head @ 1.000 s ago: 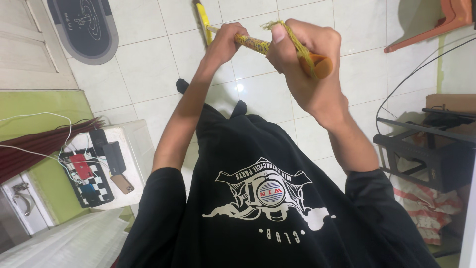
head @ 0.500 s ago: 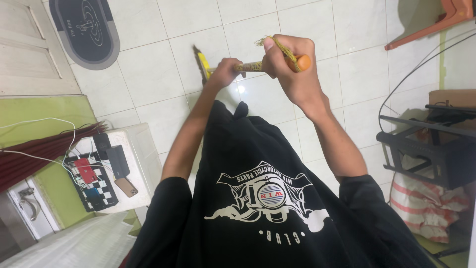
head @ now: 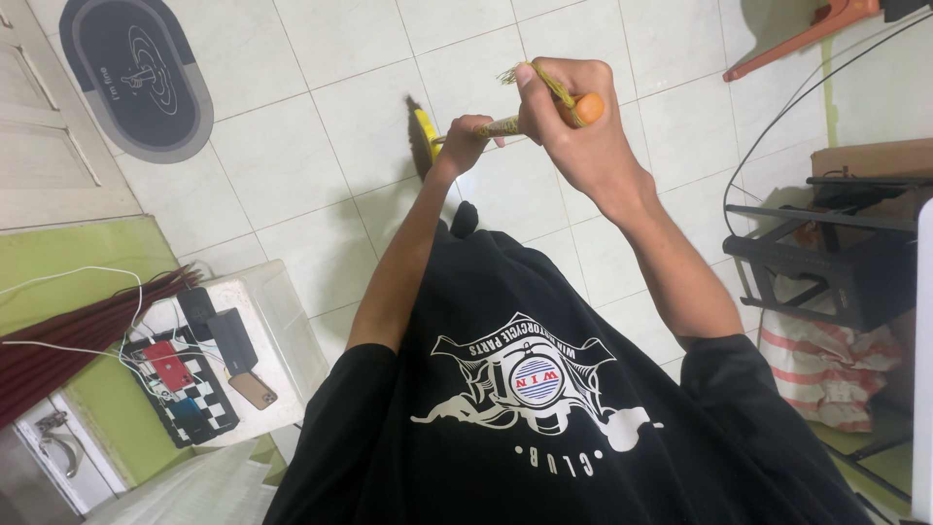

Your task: The person holds a broom and repeatedly turns and shakes it by the handle while checking the bristles.

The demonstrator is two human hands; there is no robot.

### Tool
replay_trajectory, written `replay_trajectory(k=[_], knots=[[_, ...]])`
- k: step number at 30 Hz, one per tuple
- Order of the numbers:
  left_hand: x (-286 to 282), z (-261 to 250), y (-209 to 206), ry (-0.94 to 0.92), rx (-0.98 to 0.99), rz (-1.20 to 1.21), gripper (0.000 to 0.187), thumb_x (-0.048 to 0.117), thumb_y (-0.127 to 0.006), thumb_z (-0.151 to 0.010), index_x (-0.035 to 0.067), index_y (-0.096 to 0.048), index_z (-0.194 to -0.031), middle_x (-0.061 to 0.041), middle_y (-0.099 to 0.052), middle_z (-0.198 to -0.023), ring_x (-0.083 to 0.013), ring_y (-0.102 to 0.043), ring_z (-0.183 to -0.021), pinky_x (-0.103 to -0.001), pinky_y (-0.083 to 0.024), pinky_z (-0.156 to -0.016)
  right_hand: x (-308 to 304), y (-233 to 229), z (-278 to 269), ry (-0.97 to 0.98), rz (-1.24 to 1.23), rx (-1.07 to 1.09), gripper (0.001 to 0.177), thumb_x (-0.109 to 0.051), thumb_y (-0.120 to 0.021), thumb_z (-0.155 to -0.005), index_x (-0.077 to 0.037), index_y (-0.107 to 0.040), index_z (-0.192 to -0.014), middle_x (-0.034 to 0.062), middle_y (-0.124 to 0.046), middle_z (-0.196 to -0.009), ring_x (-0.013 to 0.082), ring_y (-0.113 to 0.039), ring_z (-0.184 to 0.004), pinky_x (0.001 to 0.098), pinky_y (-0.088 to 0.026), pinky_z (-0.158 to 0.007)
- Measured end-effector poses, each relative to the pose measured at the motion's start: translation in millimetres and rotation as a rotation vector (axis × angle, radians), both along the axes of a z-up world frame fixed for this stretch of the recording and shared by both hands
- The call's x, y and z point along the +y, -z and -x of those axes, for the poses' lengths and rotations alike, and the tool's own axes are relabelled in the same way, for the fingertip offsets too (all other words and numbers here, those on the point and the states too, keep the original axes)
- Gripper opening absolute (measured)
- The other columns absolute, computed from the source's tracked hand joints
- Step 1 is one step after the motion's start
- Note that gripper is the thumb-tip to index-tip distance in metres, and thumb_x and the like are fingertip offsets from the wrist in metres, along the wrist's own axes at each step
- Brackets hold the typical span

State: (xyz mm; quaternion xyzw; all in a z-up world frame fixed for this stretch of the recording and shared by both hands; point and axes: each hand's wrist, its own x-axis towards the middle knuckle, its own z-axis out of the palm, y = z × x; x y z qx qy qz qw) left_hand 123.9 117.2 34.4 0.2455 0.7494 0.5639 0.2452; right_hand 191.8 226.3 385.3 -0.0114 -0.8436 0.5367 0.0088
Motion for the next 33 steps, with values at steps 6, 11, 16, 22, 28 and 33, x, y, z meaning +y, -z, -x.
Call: replay_trajectory(k=[6,11,16,22,28,33], knots=[[12,0,-18,0.049,-0.005,-0.205,0.022,-0.003,-0.055,-0.089,0.006,-0.074,-0.087,-0.006,-0.074,-0.078,-0.0159,-0.061,-0.067,-0.032,-0.047,-0.062,-18,-12,2,-0.034,-0.041,0.011,0.047,-0.019,-0.052,-0.113,-0.004,-0.048,-0.070,-0.0005,-0.047,-0.060,0.0047,-0.047,-0.056,0.0247,-0.046,-0.054],[21,6,-29,0.201,0.069,-0.423,0.015,-0.005,-0.059,-0.089,0.004,-0.071,-0.091,-0.007,-0.074,-0.085,-0.0194,-0.070,-0.079,-0.034,-0.053,-0.073,-22,-25,-4,0.011,-0.125,0.004,0.047,-0.020,-0.055,-0.113,-0.001,-0.048,-0.070,0.0030,-0.043,-0.060,0.0083,-0.037,-0.056,0.0283,-0.032,-0.051],[8,15,-52,0.216,0.102,-0.336,0.006,-0.001,-0.066,-0.090,0.003,-0.071,-0.089,-0.009,-0.073,-0.082,-0.0261,-0.065,-0.072,-0.036,-0.049,-0.068,-23,-40,-12,0.074,-0.141,0.034,0.047,-0.019,-0.054,-0.112,-0.002,-0.050,-0.068,0.0016,-0.047,-0.056,0.0073,-0.039,-0.052,0.0274,-0.032,-0.050],[-23,43,-55,0.186,0.164,-0.121,0.016,-0.002,-0.066,-0.089,0.008,-0.076,-0.082,-0.011,-0.072,-0.079,-0.0244,-0.066,-0.071,-0.037,-0.048,-0.064,-30,-35,-11,0.088,0.009,0.100,0.045,-0.018,-0.053,-0.113,-0.003,-0.053,-0.071,-0.0002,-0.050,-0.060,0.0063,-0.042,-0.055,0.0274,-0.034,-0.053],[-63,58,-44,0.121,0.112,0.010,0.019,-0.004,-0.060,-0.091,0.008,-0.074,-0.085,-0.012,-0.070,-0.081,-0.0238,-0.064,-0.069,-0.037,-0.049,-0.064,-52,-17,-4,0.072,0.061,0.103,0.043,-0.016,-0.053,-0.112,-0.003,-0.052,-0.071,0.0007,-0.050,-0.063,0.0073,-0.040,-0.057,0.0278,-0.033,-0.055],[-84,61,-39,0.141,0.043,0.118,0.022,0.000,-0.059,-0.088,0.010,-0.078,-0.082,-0.010,-0.071,-0.078,-0.0209,-0.063,-0.069,-0.035,-0.049,-0.066,-61,-6,6,0.053,0.122,0.084,0.044,-0.018,-0.052,-0.113,-0.003,-0.050,-0.071,0.0007,-0.050,-0.063,0.0075,-0.041,-0.059,0.0272,-0.036,-0.056]])
